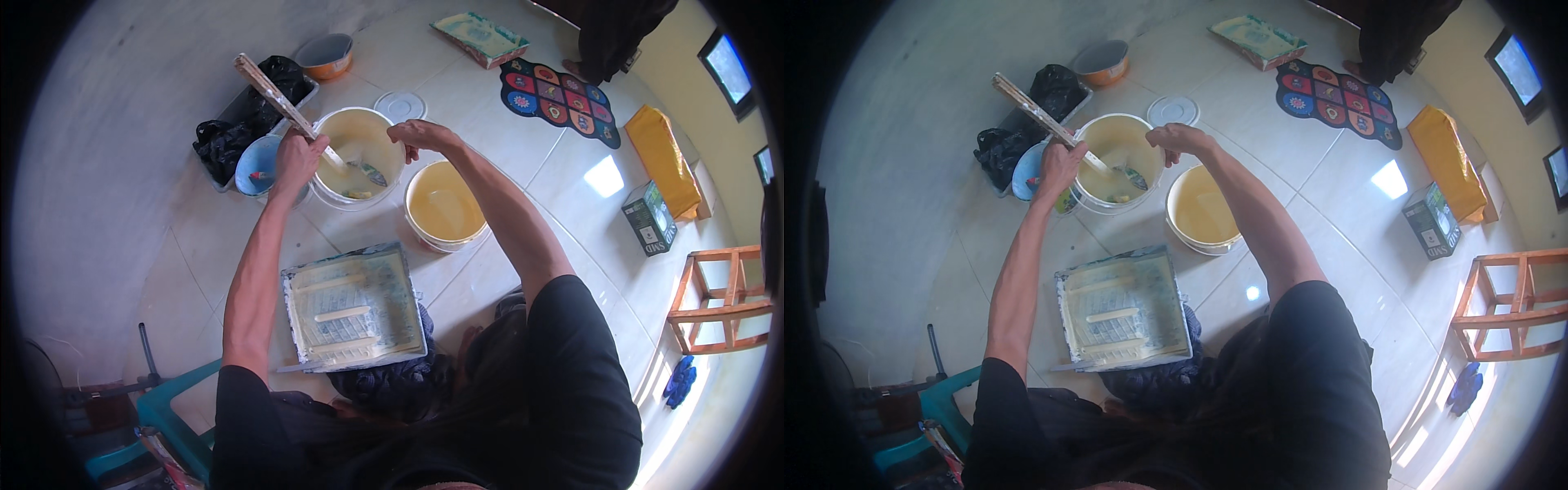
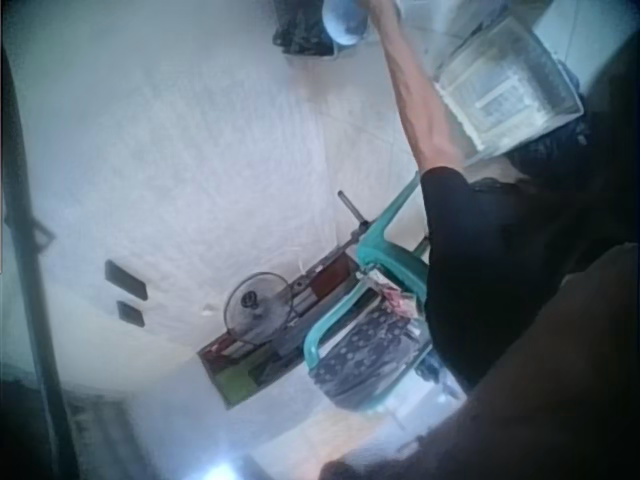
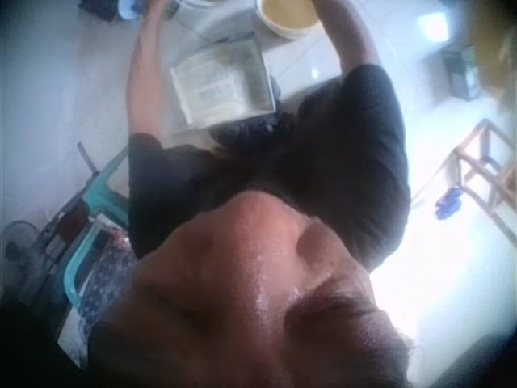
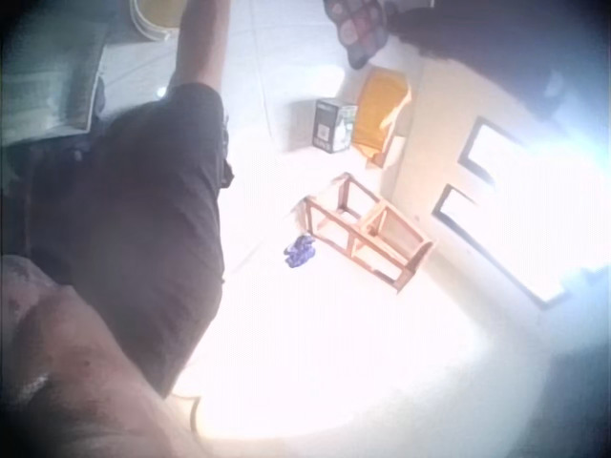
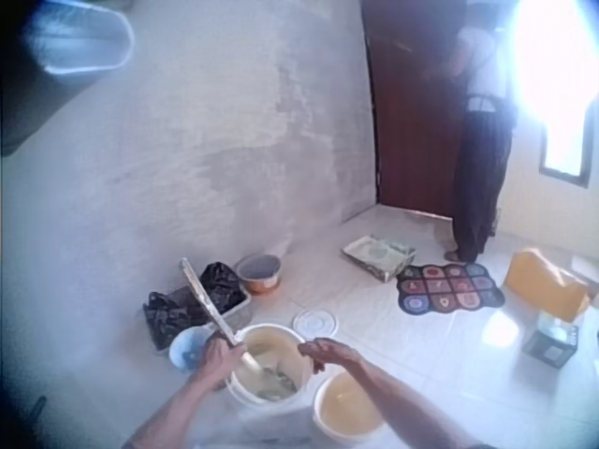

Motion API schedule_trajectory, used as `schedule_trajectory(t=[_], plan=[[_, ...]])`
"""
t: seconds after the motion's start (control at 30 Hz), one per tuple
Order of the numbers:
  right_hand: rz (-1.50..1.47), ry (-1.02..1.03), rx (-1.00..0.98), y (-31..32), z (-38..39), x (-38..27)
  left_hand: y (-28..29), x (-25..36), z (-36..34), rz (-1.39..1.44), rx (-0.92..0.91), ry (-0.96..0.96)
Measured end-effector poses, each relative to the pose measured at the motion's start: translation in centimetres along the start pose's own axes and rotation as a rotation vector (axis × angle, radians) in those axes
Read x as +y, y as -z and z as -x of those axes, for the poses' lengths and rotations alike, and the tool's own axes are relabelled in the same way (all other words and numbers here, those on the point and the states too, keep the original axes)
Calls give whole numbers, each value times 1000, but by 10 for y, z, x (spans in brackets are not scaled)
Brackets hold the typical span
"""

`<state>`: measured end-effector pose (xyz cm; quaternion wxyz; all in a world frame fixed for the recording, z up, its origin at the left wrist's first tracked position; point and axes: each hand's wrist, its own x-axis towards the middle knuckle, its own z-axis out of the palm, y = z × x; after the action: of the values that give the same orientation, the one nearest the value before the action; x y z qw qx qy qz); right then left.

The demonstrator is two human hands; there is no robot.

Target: The person moves a paint tray, then sits on the floor and mixes yellow paint in a bucket using a stick. They pour paint between buckets and into a tray, then place the tray on a counter.

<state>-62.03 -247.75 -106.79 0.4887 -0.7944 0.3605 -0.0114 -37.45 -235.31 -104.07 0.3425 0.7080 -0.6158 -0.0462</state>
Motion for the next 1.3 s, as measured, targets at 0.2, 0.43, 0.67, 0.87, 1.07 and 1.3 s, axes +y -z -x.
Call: schedule_trajectory(t=[0.2, 0.43, 0.67, 0.87, 1.07, 1.3], plan=[[208, 97, -13, 0, 16, -7, 11, 12, -2, -26, -45, -28], [5, -34, 164, 3, 20, -8, 16, 31, -11, -62, -130, -72], [127, 33, 183, 6, 22, 9, 5, 53, -11, -61, -182, -163], [72, -39, 149, 4, 32, 3, 13, 72, -12, -121, -237, -244], [96, -15, 126, 5, 43, -3, 15, 87, -14, -153, -285, -257], [56, -87, 109, 6, 49, -7, 9, 92, -20, -202, -303, -271]])
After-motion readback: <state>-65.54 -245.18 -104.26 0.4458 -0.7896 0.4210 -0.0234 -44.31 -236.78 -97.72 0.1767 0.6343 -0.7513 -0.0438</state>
